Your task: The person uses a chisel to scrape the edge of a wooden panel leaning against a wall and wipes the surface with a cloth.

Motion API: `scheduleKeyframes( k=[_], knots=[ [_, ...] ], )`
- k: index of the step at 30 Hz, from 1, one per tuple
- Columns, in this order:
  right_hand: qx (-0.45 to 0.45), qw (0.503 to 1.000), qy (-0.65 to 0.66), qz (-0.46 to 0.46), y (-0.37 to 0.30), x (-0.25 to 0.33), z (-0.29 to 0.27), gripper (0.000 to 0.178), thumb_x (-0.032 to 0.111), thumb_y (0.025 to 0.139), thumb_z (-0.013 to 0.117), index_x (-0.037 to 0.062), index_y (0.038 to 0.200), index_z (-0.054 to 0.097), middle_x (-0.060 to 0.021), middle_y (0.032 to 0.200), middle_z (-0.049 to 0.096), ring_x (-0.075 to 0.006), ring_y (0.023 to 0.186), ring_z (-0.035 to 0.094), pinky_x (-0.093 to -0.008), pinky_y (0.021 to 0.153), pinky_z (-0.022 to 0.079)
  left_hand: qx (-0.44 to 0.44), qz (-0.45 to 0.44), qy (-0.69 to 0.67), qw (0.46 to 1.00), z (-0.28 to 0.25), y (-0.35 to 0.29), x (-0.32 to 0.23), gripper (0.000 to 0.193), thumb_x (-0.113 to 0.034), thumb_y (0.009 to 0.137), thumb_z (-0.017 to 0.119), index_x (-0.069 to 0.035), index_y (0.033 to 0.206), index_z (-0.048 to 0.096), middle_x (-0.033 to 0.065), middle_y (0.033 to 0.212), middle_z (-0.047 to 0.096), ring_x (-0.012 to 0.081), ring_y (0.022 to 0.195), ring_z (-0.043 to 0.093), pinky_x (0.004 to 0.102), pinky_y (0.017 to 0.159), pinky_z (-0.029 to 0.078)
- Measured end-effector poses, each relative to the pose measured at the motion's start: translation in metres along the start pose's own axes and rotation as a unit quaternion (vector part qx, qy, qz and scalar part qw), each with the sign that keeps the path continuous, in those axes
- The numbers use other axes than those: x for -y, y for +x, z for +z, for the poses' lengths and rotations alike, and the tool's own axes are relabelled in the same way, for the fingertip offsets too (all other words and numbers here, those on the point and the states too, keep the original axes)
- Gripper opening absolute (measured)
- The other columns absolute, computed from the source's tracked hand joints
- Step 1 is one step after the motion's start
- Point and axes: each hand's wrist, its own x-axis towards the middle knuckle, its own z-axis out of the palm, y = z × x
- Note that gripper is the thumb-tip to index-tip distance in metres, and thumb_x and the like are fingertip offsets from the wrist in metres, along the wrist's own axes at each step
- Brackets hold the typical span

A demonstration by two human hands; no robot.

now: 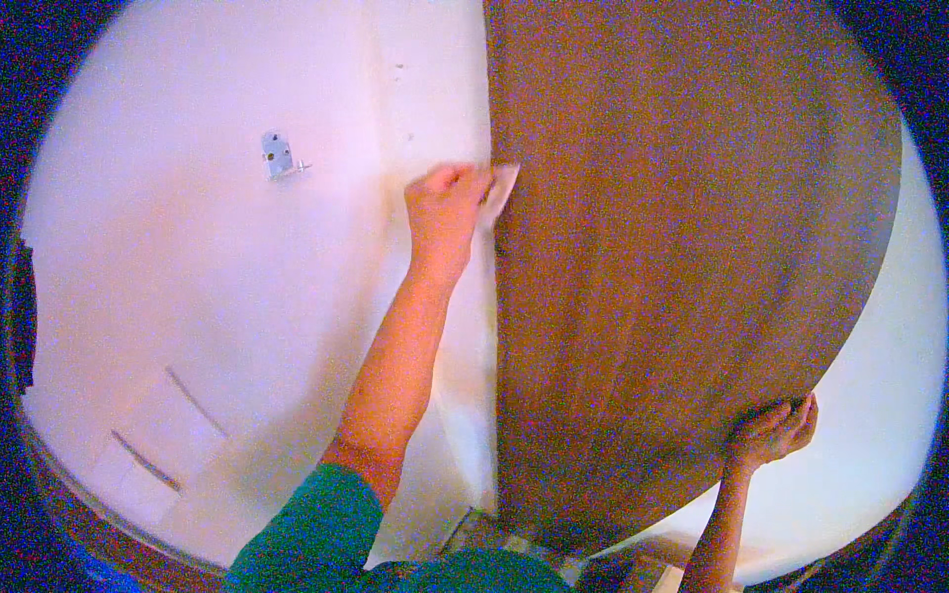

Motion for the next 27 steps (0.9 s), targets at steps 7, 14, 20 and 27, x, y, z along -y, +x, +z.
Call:
scheduleKeyframes(
  k=[7, 14, 20, 27],
  knots=[
    [-0.006, 0.999, 0.035, 0.024, -0.004, -0.005, 0.002, 0.049, 0.036, 0.104, 0.043, -0.0024, 0.130, 0.057, -0.0247, 0.134, 0.052, -0.0381, 0.126, 0.045, -0.0482, 0.107, 0.036, 0.011, -0.004, 0.031, 0.999, 0.001, -0.001, 0.002, 0.019, -0.014, 0.082, 0.068, 0.005, 0.083, 0.072, 0.0075, 0.070, 0.068, 0.0123, 0.063, 0.060, 0.0303, 0.057, 0.048],
    [0.013, 0.999, -0.012, 0.033, -0.009, -0.014, 0.006, 0.049, 0.036, 0.104, 0.042, -0.0025, 0.132, 0.056, -0.0238, 0.135, 0.050, -0.0382, 0.127, 0.044, -0.0468, 0.108, 0.036, -0.054, 0.234, 0.181, 0.954, 0.004, -0.067, 0.037, 0.032, -0.014, 0.087, 0.061, 0.001, 0.115, 0.065, 0.0222, 0.114, 0.066, 0.0368, 0.104, 0.063, 0.0473, 0.090, 0.045],
    [0.027, 0.999, 0.013, 0.033, -0.015, -0.016, 0.004, 0.054, 0.041, 0.105, 0.038, -0.0021, 0.133, 0.055, -0.0251, 0.132, 0.053, -0.0388, 0.126, 0.047, -0.0492, 0.108, 0.036, -0.004, 0.326, 0.253, 0.911, 0.016, -0.106, 0.082, 0.053, -0.025, 0.098, 0.048, 0.007, 0.140, 0.043, 0.0287, 0.151, 0.037, 0.0431, 0.139, 0.039, 0.0578, 0.109, 0.025],
    [0.034, 0.999, 0.021, 0.023, -0.013, -0.007, -0.003, 0.046, 0.031, 0.105, 0.041, -0.0033, 0.132, 0.053, -0.0237, 0.135, 0.049, -0.0385, 0.127, 0.045, -0.0478, 0.108, 0.036, -0.052, 0.362, 0.331, 0.870, 0.037, 0.012, 0.002, 0.059, -0.028, 0.097, 0.048, 0.006, 0.145, 0.039, 0.0260, 0.153, 0.036, 0.0393, 0.141, 0.037, 0.0619, 0.107, 0.024]
  ],
)
